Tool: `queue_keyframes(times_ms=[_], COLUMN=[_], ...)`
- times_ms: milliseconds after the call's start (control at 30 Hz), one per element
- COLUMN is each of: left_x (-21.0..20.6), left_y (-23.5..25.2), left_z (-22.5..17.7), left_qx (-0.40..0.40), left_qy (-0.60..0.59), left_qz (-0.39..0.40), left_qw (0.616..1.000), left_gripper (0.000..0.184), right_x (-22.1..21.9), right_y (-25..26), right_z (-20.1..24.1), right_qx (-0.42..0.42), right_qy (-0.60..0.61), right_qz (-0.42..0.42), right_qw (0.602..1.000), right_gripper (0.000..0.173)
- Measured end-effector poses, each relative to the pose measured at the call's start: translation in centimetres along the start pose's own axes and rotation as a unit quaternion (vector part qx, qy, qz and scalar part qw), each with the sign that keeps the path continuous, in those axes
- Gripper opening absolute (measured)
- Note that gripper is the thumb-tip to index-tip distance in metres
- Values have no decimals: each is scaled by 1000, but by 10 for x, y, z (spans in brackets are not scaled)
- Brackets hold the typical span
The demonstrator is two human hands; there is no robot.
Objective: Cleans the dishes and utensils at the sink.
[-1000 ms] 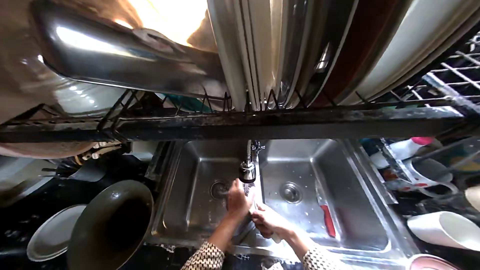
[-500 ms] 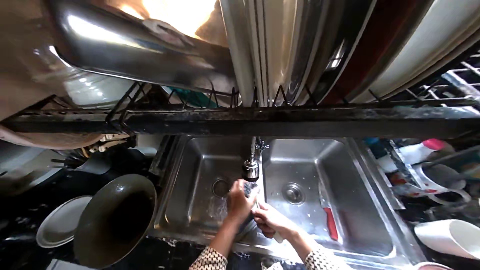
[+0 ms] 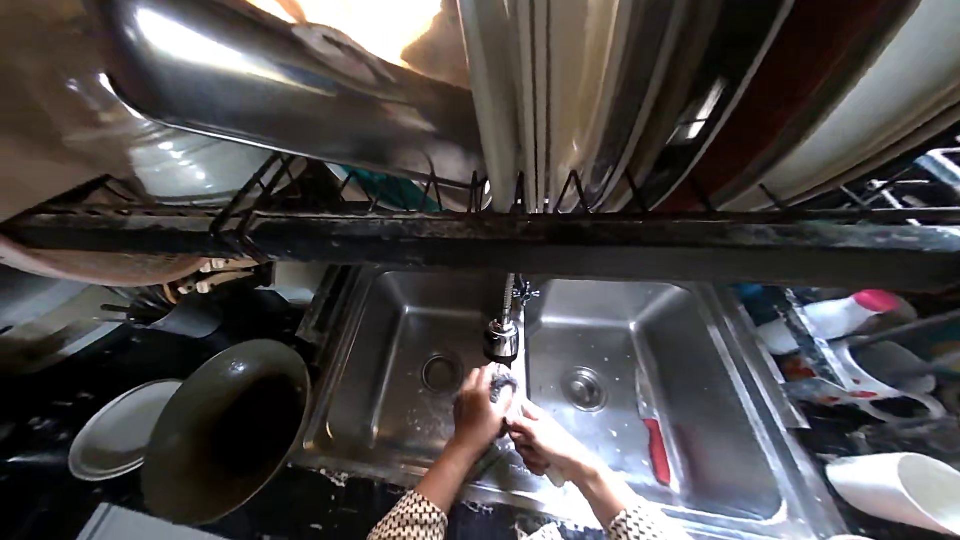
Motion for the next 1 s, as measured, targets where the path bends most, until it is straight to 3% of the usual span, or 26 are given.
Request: queue_keyframes(times_ms=[133, 300, 400, 500, 667, 833, 1000], left_x=[6, 5, 8, 32, 49, 26, 36], left_y=[13, -17, -13, 3, -3, -10, 10], left_z=[30, 6, 30, 43, 21, 5, 29], left_qx=[29, 45, 55, 121, 77, 21, 50], left_qy=[-9, -7, -28, -16, -48, -35, -37], left_qz=[-84, 35, -17, -42, -116, 49, -40], left_qw=[996, 998, 998, 992, 989, 998, 997], left_gripper=[39, 45, 41, 43, 42, 47, 40], right_x=[-2, 3, -3, -7, -9, -13, -11], right_y=[-2, 0, -2, -6, -6, -2, -9], right_z=[0, 2, -2, -1, 7, 5, 4], right_qx=[-16, -4, -25, -28, -3, 6, 12], right_qy=[-4, 31, 13, 22, 25, 15, 28], right_qz=[-5, -8, 0, 29, 32, 18, 8], right_qw=[1000, 999, 1000, 999, 999, 1000, 999], right_gripper=[11, 8, 7, 7, 9, 8, 7])
Point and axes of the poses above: each hand's wrist, its own y-axis towards the middle knuckle, its own x-axis out of the back of the hand, z = x × y, the point moved 2 cm from there along y, towards the middle knuckle, and after that the axes turned 8 degrees about z, right-handed, at the moved point
